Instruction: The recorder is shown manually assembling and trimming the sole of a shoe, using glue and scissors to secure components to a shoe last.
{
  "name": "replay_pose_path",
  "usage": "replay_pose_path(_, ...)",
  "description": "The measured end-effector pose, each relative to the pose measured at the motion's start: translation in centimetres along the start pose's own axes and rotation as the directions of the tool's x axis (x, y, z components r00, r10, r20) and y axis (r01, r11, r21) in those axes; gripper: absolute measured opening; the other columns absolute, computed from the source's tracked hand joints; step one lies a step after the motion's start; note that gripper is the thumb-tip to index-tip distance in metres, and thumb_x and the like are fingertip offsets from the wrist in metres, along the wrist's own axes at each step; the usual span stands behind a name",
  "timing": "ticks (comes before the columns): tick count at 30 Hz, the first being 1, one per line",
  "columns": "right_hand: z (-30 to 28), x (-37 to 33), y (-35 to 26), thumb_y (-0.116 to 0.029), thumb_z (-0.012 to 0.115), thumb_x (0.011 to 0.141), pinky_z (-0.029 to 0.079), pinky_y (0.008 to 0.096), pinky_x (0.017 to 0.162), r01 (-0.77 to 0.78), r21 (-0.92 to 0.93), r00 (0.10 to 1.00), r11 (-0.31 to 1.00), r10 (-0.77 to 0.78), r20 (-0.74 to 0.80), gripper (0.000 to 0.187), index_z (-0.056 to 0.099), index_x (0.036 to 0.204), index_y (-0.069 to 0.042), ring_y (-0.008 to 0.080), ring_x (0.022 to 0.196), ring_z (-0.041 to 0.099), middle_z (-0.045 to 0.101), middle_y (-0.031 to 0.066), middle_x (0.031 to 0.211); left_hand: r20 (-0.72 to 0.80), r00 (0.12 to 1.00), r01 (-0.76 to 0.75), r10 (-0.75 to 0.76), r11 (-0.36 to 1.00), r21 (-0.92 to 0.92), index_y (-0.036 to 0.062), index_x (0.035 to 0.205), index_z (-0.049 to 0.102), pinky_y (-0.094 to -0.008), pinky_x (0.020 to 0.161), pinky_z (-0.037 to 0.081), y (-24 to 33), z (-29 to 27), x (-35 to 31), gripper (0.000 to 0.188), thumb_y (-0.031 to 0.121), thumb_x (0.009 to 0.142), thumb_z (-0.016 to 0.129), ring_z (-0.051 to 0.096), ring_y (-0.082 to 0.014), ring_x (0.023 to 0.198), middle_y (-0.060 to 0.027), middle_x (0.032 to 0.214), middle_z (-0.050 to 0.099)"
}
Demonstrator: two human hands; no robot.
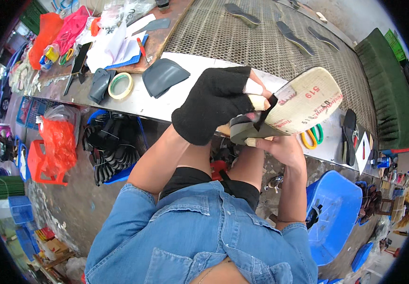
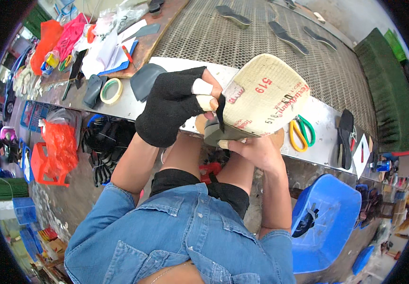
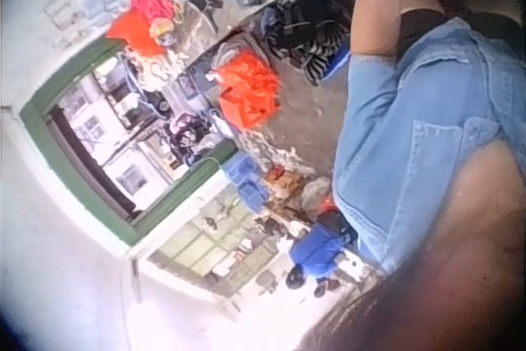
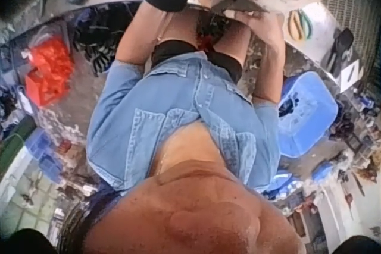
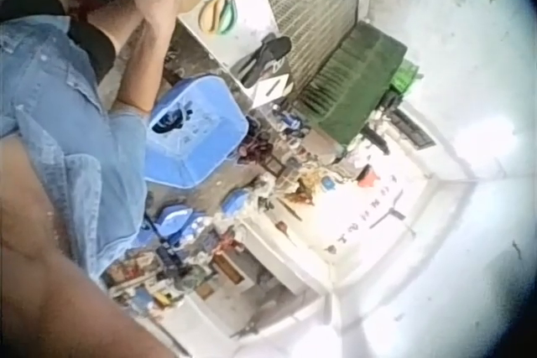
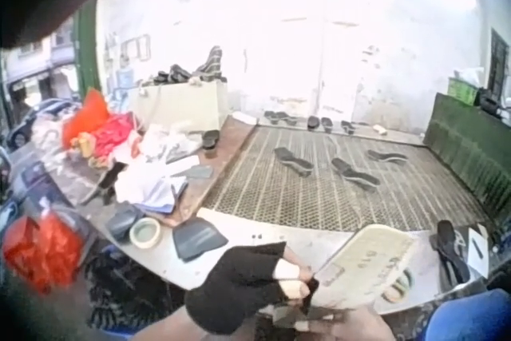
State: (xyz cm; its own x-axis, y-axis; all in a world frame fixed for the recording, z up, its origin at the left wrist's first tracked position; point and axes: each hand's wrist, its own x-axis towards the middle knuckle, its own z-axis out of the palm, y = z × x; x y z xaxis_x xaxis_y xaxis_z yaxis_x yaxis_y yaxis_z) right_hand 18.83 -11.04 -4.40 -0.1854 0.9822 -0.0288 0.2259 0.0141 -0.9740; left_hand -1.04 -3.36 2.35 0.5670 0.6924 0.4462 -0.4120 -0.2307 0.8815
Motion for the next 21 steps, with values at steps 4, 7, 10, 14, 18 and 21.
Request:
replay_pose_path(4, -0.2, -0.2, -1.1, 0.011, 0.069, 0.065, 0.046, 0.0329, 0.091, -0.005, -0.040, 0.998, 0.999, 0.008, 0.061, 0.064, 0.048, 0.124, -0.001, 0.0183, 0.106, 0.056, 0.060, 0.0071, 0.113, 0.020, 0.998, 0.062, -0.063, 0.998, 0.015, -0.0049, 0.094, 0.066, -0.0207, 0.059, 0.047, 0.2, -0.3, 0.1, 0.016, 0.001, 0.078, 0.067, 0.059, -0.0076, 0.065, -0.0045, 0.076, 0.063)
replay_pose_path(7, -0.7, -0.3, -2.4, 0.007, 0.068, 0.063, 0.046, 0.0330, 0.089, -0.045, -0.152, 0.993, 0.987, 0.060, 0.097, 0.064, 0.048, 0.123, 0.001, 0.0188, 0.104, 0.056, 0.060, 0.0081, 0.110, -0.018, 1.000, 0.011, -0.007, 0.982, 0.189, -0.0018, 0.093, 0.066, -0.0215, 0.058, 0.046, 0.1, -0.3, 0.2, 0.017, 0.004, 0.077, 0.068, 0.057, -0.0062, 0.064, -0.0036, 0.071, 0.062)
replay_pose_path(10, -0.7, 0.1, -3.2, 0.005, 0.068, 0.062, 0.046, 0.0319, 0.088, -0.015, -0.081, 0.993, 0.997, 0.024, 0.114, 0.063, 0.048, 0.122, 0.003, 0.0179, 0.101, 0.057, 0.060, 0.0082, 0.108, -0.140, 0.990, 0.014, 0.023, 0.965, 0.262, 0.0001, 0.085, 0.064, -0.0213, 0.055, 0.044, -0.2, 0.2, 1.2, 0.012, 0.011, 0.080, 0.066, 0.054, -0.0054, 0.059, -0.0039, 0.069, 0.061)
replay_pose_path(14, -1.4, 0.3, -3.3, -0.002, 0.074, 0.065, 0.046, 0.0305, 0.086, 0.024, 0.032, 0.994, 0.999, -0.027, 0.107, 0.064, 0.046, 0.123, 0.003, 0.0169, 0.102, 0.056, 0.059, 0.0085, 0.111, -0.175, 0.976, 0.142, -0.126, 0.987, 0.077, 0.0005, 0.098, 0.064, -0.0208, 0.057, 0.046, -0.5, -0.7, 1.8, 0.019, 0.015, 0.085, 0.062, 0.059, -0.0076, 0.069, -0.0048, 0.077, 0.064)
replay_pose_path(18, -1.3, 0.0, -3.2, -0.005, 0.075, 0.063, 0.044, 0.0321, 0.092, -0.005, 0.246, 0.993, 0.969, -0.023, 0.114, 0.071, 0.044, 0.126, 0.004, 0.0191, 0.106, 0.055, 0.056, 0.0108, 0.116, -0.003, 0.954, 0.299, -0.299, 0.954, -0.030, 0.0023, 0.113, 0.061, -0.0220, 0.064, 0.048, -4.0, -1.6, -0.6, 0.031, 0.016, 0.085, 0.063, 0.059, -0.0095, 0.081, -0.0053, 0.092, 0.064)
replay_pose_path(21, -0.2, 0.5, -3.3, -0.011, 0.074, 0.060, 0.043, 0.0356, 0.095, 0.067, 0.556, 0.981, 0.829, -0.156, 0.115, 0.075, 0.043, 0.126, 0.005, 0.0247, 0.109, 0.054, 0.053, 0.0162, 0.121, 0.016, 0.926, 0.377, -0.377, 0.922, -0.087, -0.0004, 0.104, 0.063, -0.0218, 0.067, 0.047, -3.0, -0.3, -0.5, 0.026, 0.010, 0.080, 0.063, 0.058, -0.0094, 0.077, -0.0039, 0.090, 0.064)
